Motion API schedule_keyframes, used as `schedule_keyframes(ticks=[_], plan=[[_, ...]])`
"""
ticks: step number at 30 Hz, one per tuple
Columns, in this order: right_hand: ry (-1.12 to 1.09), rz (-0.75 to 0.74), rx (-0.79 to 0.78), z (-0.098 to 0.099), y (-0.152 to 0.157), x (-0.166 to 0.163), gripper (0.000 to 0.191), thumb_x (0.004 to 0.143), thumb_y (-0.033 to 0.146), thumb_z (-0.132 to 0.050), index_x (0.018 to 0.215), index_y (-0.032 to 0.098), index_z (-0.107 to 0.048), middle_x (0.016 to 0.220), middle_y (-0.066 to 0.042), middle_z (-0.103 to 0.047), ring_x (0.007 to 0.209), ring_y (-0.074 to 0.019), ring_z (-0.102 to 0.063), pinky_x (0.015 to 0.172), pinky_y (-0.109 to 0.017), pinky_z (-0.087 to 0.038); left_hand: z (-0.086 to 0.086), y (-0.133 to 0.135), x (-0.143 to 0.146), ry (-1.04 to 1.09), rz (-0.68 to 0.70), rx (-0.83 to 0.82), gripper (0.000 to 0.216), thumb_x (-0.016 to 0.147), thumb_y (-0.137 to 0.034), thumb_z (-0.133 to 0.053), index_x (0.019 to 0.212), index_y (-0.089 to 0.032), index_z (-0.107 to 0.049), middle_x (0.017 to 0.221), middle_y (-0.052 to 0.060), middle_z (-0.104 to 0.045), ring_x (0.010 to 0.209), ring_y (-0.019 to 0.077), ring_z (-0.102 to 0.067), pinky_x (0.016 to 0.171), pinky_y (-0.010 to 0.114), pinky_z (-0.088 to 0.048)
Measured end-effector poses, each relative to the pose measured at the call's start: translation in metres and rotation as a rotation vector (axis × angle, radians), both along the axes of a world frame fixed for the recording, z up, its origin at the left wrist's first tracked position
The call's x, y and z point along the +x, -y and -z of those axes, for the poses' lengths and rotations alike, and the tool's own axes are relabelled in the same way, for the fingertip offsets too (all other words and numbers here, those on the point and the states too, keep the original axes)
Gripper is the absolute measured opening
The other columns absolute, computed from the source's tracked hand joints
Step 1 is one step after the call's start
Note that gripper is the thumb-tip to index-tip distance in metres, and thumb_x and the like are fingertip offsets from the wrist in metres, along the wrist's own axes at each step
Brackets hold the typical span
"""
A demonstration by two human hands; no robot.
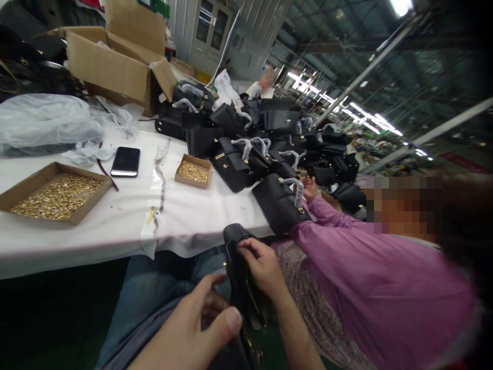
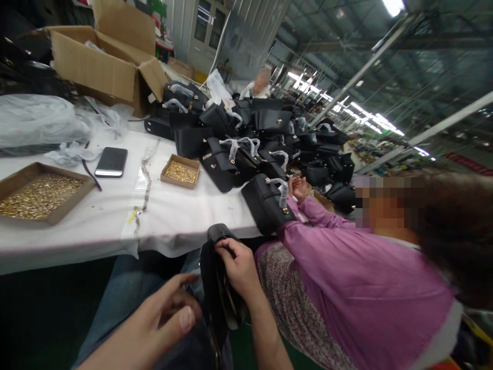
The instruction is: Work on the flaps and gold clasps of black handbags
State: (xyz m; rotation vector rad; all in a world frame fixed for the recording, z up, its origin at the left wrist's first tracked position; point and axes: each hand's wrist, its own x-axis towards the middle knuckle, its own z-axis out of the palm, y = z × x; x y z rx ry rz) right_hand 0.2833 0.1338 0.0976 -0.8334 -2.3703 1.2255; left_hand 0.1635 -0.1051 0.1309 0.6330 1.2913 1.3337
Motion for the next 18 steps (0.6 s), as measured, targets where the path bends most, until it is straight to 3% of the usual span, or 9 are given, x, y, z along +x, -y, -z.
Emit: schedule_keyframes(ticks=[3,6,9,13,15,18], plan=[[0.016,-0.194,-0.243,-0.012,0.008,0.001,0.010,0.099,0.026,-0.069,0.096,0.019,-0.077,0.091,-0.001,-0.074,0.087,-0.0193,-0.067,0.083,-0.029,-0.051,-0.037,0.006,-0.024,-0.570,-0.228,0.004,0.075,0.093,-0.058,-0.080,0.156,-0.033,-0.049,0.149,0.013,-0.059,0.136,0.0381,-0.059,0.120,0.060,-0.049],[-0.014,-0.353,-0.432,-0.010,0.030,-0.006,0.013,0.100,0.028,-0.069,0.101,0.017,-0.077,0.097,-0.003,-0.075,0.093,-0.0206,-0.068,0.086,-0.029,-0.053,-0.052,0.008,-0.023,-0.774,-0.205,0.029,0.082,0.092,-0.054,-0.082,0.161,-0.035,-0.044,0.163,0.014,-0.051,0.147,0.0409,-0.052,0.123,0.065,-0.048],[-0.073,-0.407,-0.469,0.010,0.057,-0.012,0.013,0.097,0.028,-0.072,0.100,0.016,-0.077,0.099,-0.004,-0.075,0.095,-0.0219,-0.069,0.086,-0.030,-0.054,-0.025,0.016,-0.005,-0.751,-0.078,0.011,0.085,0.091,-0.045,-0.084,0.165,-0.031,-0.044,0.170,0.014,-0.045,0.156,0.0437,-0.044,0.132,0.069,-0.040],[-0.062,-0.373,-0.505,0.036,0.087,-0.011,0.013,0.097,0.028,-0.071,0.104,0.018,-0.075,0.098,-0.002,-0.075,0.092,-0.0205,-0.070,0.083,-0.029,-0.054,0.034,0.038,0.010,-0.669,-0.122,-0.036,0.092,0.091,-0.041,-0.085,0.170,-0.032,-0.039,0.179,0.011,-0.033,0.168,0.0427,-0.025,0.142,0.070,-0.019],[-0.057,-0.356,-0.471,0.044,0.098,-0.011,0.014,0.099,0.028,-0.069,0.109,0.020,-0.074,0.104,-0.002,-0.077,0.097,-0.0205,-0.072,0.087,-0.029,-0.055,0.050,0.050,0.012,-0.633,-0.173,-0.030,0.080,0.097,-0.043,-0.078,0.168,-0.038,-0.041,0.181,0.007,-0.029,0.169,0.0385,-0.025,0.143,0.065,-0.021],[-0.029,-0.328,-0.357,0.051,0.115,-0.015,0.017,0.101,0.027,-0.066,0.117,0.022,-0.072,0.109,-0.002,-0.079,0.102,-0.0201,-0.074,0.089,-0.029,-0.055,0.056,0.067,0.009,-0.573,-0.214,0.011,0.044,0.107,-0.043,-0.063,0.151,-0.041,-0.060,0.179,0.002,-0.031,0.168,0.0324,-0.029,0.143,0.056,-0.025]])
